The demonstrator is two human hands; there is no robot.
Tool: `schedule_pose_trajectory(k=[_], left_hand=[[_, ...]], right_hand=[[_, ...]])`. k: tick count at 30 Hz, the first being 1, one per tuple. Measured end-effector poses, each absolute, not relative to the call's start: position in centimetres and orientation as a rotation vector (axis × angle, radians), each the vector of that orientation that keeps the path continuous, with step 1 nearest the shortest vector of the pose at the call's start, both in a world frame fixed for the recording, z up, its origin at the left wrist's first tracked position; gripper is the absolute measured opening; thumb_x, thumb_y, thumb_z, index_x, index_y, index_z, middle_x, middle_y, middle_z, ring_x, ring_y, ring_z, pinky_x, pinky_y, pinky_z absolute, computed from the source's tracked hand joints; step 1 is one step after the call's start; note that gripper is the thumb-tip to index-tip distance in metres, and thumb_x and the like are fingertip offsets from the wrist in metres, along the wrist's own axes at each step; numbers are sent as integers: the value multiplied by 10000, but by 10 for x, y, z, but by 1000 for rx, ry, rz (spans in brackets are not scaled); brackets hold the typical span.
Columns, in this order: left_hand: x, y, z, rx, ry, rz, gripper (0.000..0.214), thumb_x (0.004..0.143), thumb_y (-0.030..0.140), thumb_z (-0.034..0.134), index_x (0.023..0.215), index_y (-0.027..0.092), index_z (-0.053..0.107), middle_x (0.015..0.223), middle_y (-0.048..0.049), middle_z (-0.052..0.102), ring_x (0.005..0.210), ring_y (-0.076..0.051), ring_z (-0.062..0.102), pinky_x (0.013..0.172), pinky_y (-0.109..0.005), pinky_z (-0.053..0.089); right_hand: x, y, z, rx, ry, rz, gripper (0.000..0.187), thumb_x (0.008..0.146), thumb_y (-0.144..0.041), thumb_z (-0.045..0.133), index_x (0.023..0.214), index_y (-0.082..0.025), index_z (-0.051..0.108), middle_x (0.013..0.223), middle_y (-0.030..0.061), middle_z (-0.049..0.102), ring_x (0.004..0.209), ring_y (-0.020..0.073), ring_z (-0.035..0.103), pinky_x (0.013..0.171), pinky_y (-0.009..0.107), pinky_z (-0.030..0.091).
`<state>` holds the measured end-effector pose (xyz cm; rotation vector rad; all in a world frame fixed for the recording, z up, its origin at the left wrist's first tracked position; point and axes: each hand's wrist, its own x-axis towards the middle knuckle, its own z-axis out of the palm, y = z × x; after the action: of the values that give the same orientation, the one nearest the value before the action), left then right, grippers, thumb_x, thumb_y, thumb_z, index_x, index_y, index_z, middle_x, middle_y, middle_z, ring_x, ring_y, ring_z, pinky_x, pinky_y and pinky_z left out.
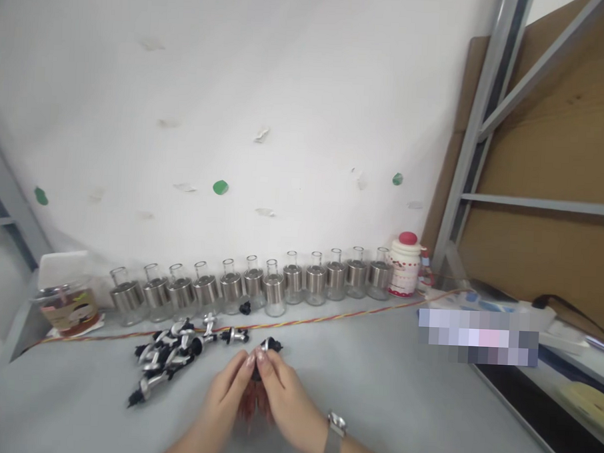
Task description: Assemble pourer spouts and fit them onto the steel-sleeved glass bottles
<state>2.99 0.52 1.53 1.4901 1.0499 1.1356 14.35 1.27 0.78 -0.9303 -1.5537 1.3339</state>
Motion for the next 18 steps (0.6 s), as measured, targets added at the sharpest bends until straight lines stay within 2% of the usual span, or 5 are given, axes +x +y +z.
schedule_pose_trajectory(k=[10,14,18], left_hand=[[31,3,7,1406,1087,1081,342,824,480,332,867,168,464,453,64,458,371,-84,417,353,-174,337],[30,6,9,1413,1101,1047,364,824,489,319,874,163,472,423,69,439,344,-83,392,333,-173,319],[29,7,18,1445,1049,1032,325,819,471,356,807,172,481,441,56,477,364,-86,423,354,-175,335]], right_hand=[[136,12,10,-971,-1372,1446,464,751,-622,351,831,-181,473,418,-83,377,329,62,335,298,164,247],[137,17,5,-976,-1360,1473,493,727,-638,375,857,-175,478,399,-92,365,306,54,313,277,153,231],[137,21,5,-966,-1349,1486,529,731,-650,342,883,-163,482,409,-78,414,302,63,357,284,157,276]])
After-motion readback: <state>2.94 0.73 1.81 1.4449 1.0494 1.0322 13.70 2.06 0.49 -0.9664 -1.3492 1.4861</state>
